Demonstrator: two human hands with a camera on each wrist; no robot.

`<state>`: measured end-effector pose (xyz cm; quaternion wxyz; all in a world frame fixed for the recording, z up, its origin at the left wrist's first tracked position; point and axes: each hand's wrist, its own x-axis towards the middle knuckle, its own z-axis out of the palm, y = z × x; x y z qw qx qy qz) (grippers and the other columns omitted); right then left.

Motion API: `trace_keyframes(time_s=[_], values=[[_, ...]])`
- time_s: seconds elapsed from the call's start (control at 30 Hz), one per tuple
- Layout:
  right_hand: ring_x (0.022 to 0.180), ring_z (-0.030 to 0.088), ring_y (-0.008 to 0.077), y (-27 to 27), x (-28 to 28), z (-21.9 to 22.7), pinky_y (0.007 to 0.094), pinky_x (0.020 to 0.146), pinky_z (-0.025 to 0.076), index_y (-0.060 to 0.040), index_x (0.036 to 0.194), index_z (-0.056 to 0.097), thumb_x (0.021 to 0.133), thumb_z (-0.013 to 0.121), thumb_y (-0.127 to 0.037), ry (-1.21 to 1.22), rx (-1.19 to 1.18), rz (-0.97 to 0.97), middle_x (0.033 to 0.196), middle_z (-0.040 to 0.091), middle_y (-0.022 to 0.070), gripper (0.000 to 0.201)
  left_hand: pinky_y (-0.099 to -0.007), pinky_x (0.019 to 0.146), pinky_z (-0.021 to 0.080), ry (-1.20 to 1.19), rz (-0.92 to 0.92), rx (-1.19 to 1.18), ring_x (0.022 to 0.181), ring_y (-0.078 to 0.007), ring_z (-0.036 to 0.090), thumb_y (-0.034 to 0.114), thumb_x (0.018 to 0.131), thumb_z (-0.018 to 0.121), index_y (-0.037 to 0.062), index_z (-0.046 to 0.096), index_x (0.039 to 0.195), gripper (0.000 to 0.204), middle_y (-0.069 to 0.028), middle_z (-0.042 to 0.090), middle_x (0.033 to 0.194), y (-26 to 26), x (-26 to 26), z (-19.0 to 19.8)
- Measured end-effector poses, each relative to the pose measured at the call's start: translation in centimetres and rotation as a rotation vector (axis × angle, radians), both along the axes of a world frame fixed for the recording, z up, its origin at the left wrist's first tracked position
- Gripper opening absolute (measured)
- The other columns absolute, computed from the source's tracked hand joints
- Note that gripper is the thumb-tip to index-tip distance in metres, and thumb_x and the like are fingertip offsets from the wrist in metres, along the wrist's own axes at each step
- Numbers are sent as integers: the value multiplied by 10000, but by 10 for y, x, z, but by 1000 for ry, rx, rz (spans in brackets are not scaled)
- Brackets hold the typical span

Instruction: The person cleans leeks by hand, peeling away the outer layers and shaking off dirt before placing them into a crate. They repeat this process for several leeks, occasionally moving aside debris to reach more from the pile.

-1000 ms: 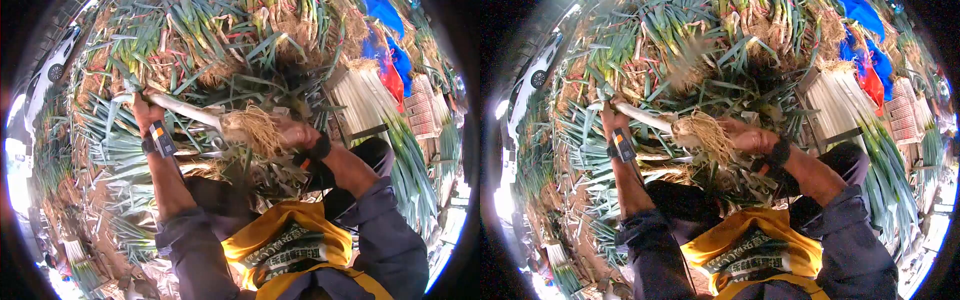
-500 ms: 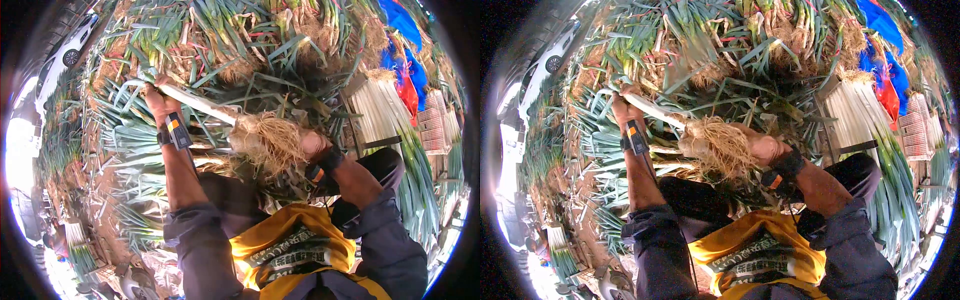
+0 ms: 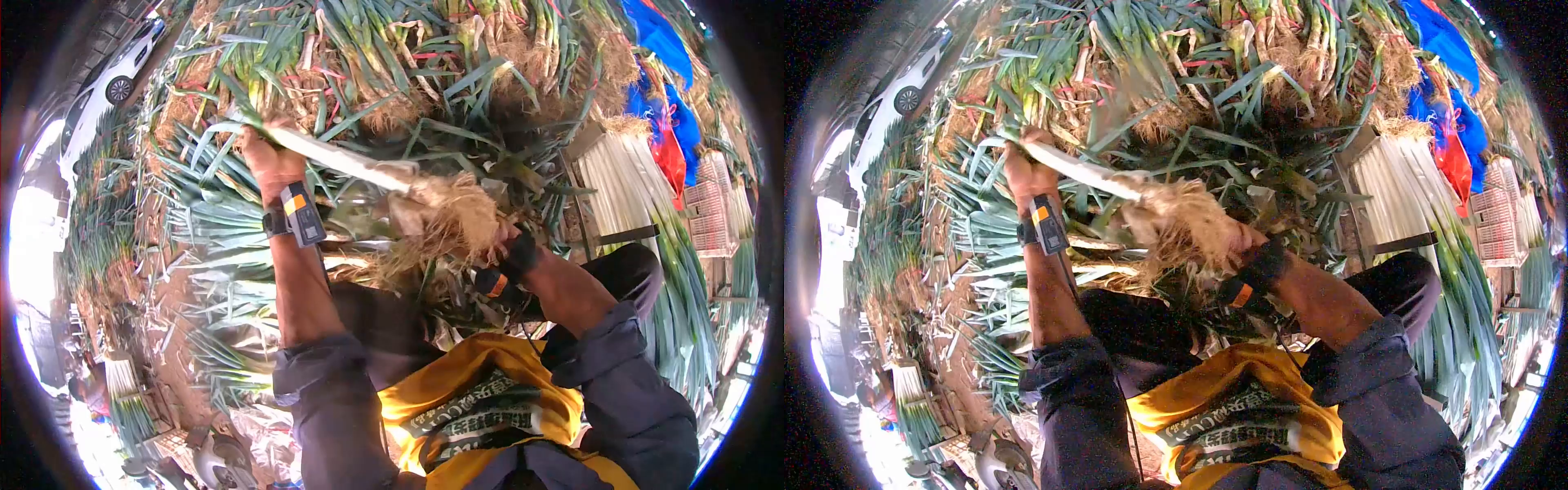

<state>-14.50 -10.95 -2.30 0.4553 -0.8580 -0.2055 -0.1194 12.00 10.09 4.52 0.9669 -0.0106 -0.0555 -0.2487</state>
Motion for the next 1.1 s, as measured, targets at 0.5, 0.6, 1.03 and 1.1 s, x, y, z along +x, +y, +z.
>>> trace_keyframes(time_s=[0.5,0.6,1.03,1.1], values=[[1352,485,300,15,-16,22,415,1144,397,-54,1516,412,1008,590,-256,237,28,-111,1503,484,161,575,-373,728,524,-195,368,655,765,-219,582,401,941,617,124,595,1076,309,-27,610,898,26,36,-93],[1343,495,293,13,-32,26,410,1137,404,-53,1516,410,1014,581,-256,303,14,-136,1497,491,158,568,-391,742,546,-147,339,495,790,-230,595,458,940,652,119,580,1098,381,-40,627,933,5,1,-47],[1303,535,259,-36,-104,-3,389,1105,437,-49,1516,401,1042,543,-259,505,-161,-75,1472,520,144,537,-316,662,519,-136,353,346,711,-160,563,444,1008,575,114,579,1036,331,-24,592,838,15,4,-39],[1297,541,254,-32,-88,-1,386,1100,442,-49,1516,400,1046,537,-259,506,-129,-4,1469,524,142,532,-337,813,497,-235,261,311,870,-188,572,477,1012,555,114,592,1150,390,-46,615,996,36,24,-68]])
